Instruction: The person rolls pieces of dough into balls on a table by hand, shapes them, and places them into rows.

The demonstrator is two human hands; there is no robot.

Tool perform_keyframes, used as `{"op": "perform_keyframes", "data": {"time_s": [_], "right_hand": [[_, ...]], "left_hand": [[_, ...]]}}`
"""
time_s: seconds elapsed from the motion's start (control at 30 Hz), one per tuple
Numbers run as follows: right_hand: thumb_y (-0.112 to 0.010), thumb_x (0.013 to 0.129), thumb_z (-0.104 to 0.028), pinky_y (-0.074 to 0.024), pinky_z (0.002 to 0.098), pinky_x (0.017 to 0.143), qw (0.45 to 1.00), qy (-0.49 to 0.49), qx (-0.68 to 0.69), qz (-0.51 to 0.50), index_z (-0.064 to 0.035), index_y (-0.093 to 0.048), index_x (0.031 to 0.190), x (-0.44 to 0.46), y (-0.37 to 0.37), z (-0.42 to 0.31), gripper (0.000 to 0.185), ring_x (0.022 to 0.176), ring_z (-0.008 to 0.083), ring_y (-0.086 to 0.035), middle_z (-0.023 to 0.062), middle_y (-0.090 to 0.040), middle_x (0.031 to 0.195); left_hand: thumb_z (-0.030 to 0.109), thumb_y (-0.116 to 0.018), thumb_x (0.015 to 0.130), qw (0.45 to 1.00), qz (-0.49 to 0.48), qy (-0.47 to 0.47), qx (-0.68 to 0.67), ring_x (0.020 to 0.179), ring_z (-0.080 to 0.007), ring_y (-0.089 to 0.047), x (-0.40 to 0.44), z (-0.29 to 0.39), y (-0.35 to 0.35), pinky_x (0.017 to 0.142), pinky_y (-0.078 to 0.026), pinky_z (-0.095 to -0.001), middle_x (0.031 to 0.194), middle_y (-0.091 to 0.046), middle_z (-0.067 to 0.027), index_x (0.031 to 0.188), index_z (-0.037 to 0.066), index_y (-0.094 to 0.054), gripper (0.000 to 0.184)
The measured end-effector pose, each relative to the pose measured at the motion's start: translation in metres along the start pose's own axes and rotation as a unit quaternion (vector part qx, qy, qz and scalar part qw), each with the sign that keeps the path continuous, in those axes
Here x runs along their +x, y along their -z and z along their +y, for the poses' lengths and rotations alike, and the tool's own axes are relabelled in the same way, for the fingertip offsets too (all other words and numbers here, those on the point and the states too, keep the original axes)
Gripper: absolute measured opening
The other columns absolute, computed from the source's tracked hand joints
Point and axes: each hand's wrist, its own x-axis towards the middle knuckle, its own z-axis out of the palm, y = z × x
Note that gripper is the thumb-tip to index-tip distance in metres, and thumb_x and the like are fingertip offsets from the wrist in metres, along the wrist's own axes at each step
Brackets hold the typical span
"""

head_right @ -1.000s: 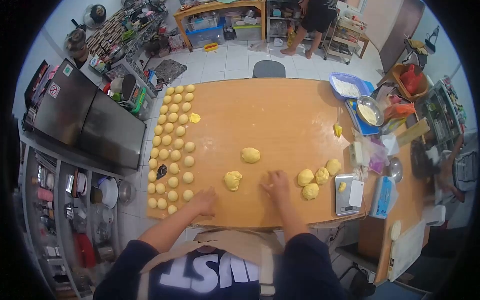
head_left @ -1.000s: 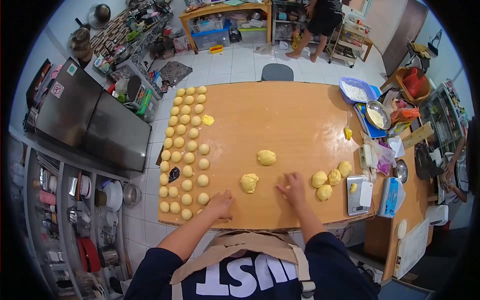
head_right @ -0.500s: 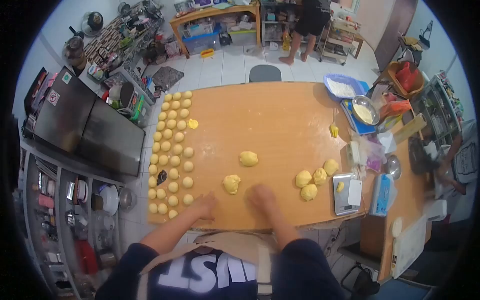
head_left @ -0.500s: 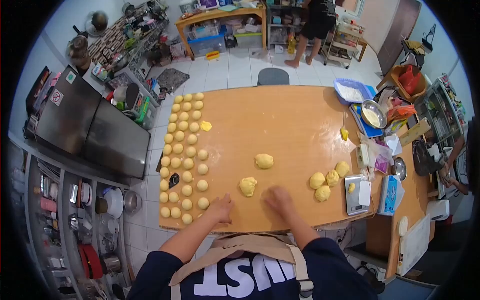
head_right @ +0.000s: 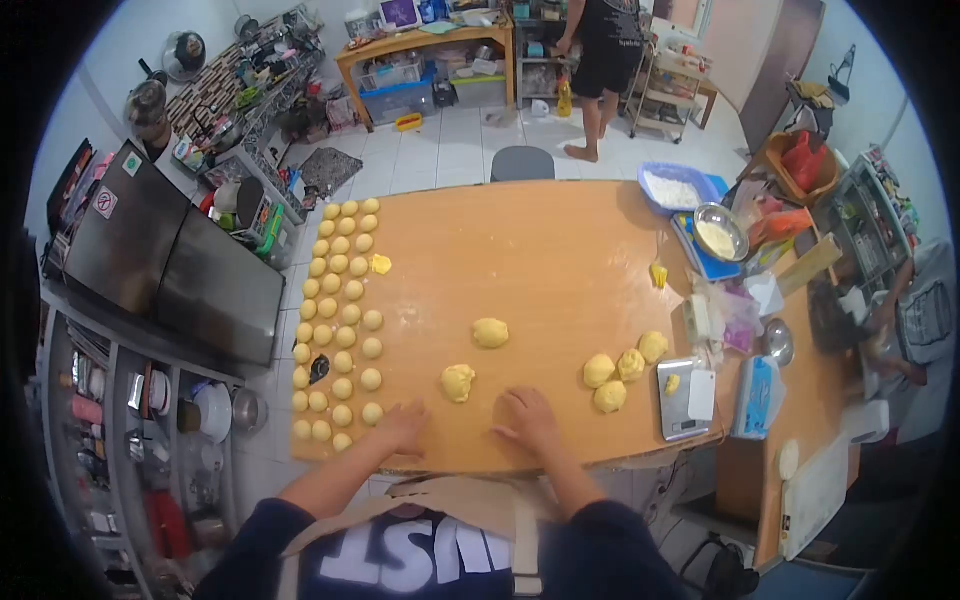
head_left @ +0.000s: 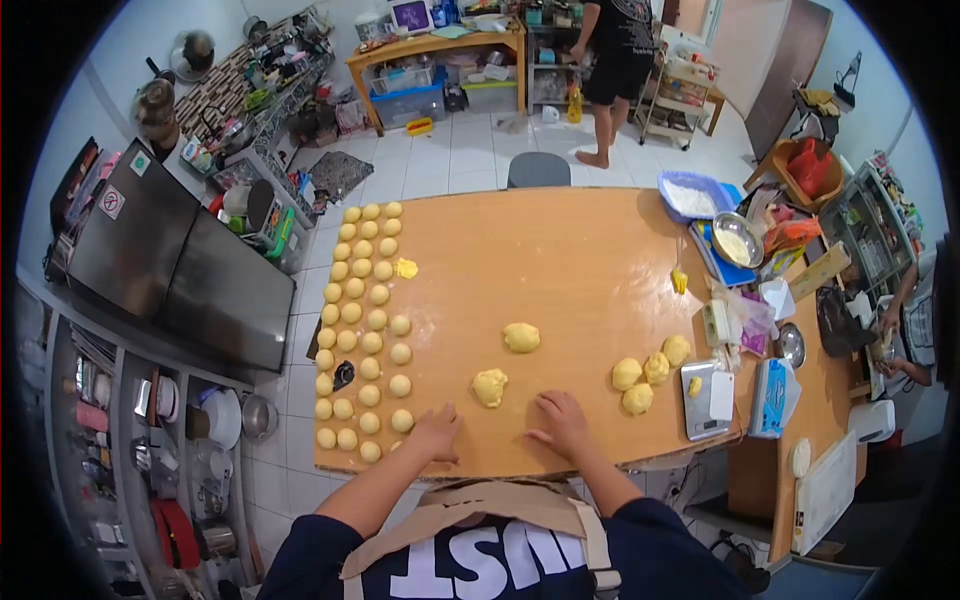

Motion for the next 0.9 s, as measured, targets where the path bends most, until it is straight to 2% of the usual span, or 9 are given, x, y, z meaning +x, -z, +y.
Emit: {"op": "perform_keyframes", "data": {"time_s": [0.07,0.17,0.27,0.37,0.47,0.5,0.7,0.8,0.9], "right_hand": [[-0.074,0.083,-0.033,-0.0351,0.0478,0.11,0.997,-0.063,0.042,0.007,-0.0016,-0.055,0.13,-0.009,0.012,0.003,0.059,0.128,0.0382,-0.046,0.02,-0.053,0.134],[-0.068,0.088,-0.034,-0.0341,0.0478,0.111,0.985,-0.112,0.043,0.125,-0.0014,-0.053,0.132,0.012,0.021,0.027,0.057,0.129,0.0374,-0.046,0.0201,-0.053,0.136],[-0.065,0.091,-0.032,-0.0323,0.0476,0.112,0.988,-0.094,-0.006,0.123,-0.0017,-0.052,0.135,0.029,0.018,0.048,0.055,0.131,0.0372,-0.044,0.0216,-0.051,0.139],[-0.06,0.094,-0.03,-0.0353,0.0461,0.11,0.994,-0.036,-0.101,0.029,-0.0016,-0.055,0.129,0.019,0.0,0.073,0.046,0.128,0.0381,-0.047,0.0197,-0.054,0.134],[-0.058,0.095,-0.032,-0.0374,0.0459,0.108,0.958,-0.153,0.232,0.068,-0.0013,-0.06,0.121,0.014,0.009,0.087,0.041,0.121,0.038,-0.053,0.0182,-0.061,0.125],[-0.057,0.095,-0.034,-0.0375,0.046,0.108,0.963,-0.142,0.218,0.072,-0.0011,-0.062,0.119,0.011,0.01,0.086,0.041,0.119,0.0378,-0.054,0.0177,-0.062,0.121],[-0.059,0.092,-0.043,-0.0377,0.0466,0.108,0.984,-0.062,0.119,0.114,-0.0021,-0.065,0.11,0.01,0.009,0.081,0.045,0.114,0.0366,-0.058,0.0162,-0.066,0.112],[-0.062,0.089,-0.044,-0.0376,0.0474,0.109,0.986,-0.073,0.104,0.108,-0.0035,-0.066,0.109,0.008,0.009,0.081,0.046,0.115,0.0362,-0.058,0.0159,-0.066,0.113],[-0.064,0.087,-0.043,-0.0381,0.0482,0.109,0.988,-0.076,0.082,0.11,-0.0043,-0.066,0.109,0.01,0.009,0.08,0.044,0.114,0.0364,-0.058,0.0158,-0.066,0.114]], "left_hand": [[0.054,-0.08,0.071,1.0,0.004,0.003,0.004,0.144,-0.0359,-0.032,0.003,0.0,0.001,0.117,-0.027,-0.0471,0.16,-0.019,-0.0236,0.151,0.004,-0.03,0.107],[0.055,-0.079,0.071,1.0,-0.001,0.005,0.005,0.143,-0.036,-0.033,0.005,0.0,-0.005,0.117,-0.028,-0.0467,0.16,-0.019,-0.0234,0.151,0.004,-0.03,0.107],[0.055,-0.078,0.072,1.0,0.005,0.006,-0.007,0.142,-0.0357,-0.036,0.005,0.002,-0.002,0.117,-0.028,-0.0462,0.159,-0.021,-0.024,0.149,0.005,-0.035,0.102],[0.054,-0.076,0.075,0.999,-0.007,-0.01,-0.045,0.139,-0.0351,-0.04,0.01,-0.011,0.0,0.116,-0.03,-0.0459,0.157,-0.026,-0.0234,0.145,0.005,-0.041,0.092],[0.05,-0.072,0.079,0.986,-0.064,0.03,-0.148,0.133,-0.034,-0.045,0.008,-0.027,0.04,0.114,-0.032,-0.0473,0.147,-0.041,-0.0193,0.139,0.006,-0.046,0.079],[0.049,-0.071,0.081,0.976,-0.089,0.053,-0.19,0.131,-0.0335,-0.046,0.007,-0.033,0.055,0.113,-0.032,-0.048,0.142,-0.048,-0.0174,0.137,0.007,-0.048,0.073],[0.059,-0.055,0.09,0.941,0.288,0.12,-0.128,0.145,-0.0313,-0.03,0.041,-0.095,0.065,0.119,-0.017,-0.0542,0.154,-0.037,-0.0133,0.149,0.01,-0.038,0.078],[0.061,-0.05,0.092,0.95,0.224,0.201,-0.08,0.15,-0.0312,-0.016,0.06,-0.116,0.102,0.119,-0.006,-0.0597,0.161,-0.024,-0.0113,0.153,0.011,-0.031,0.081],[0.069,-0.04,0.092,0.956,0.157,0.22,-0.11,0.151,-0.0316,-0.012,0.087,-0.141,0.125,0.119,-0.001,-0.0619,0.165,-0.012,-0.007,0.157,0.009,-0.018,0.091]]}}
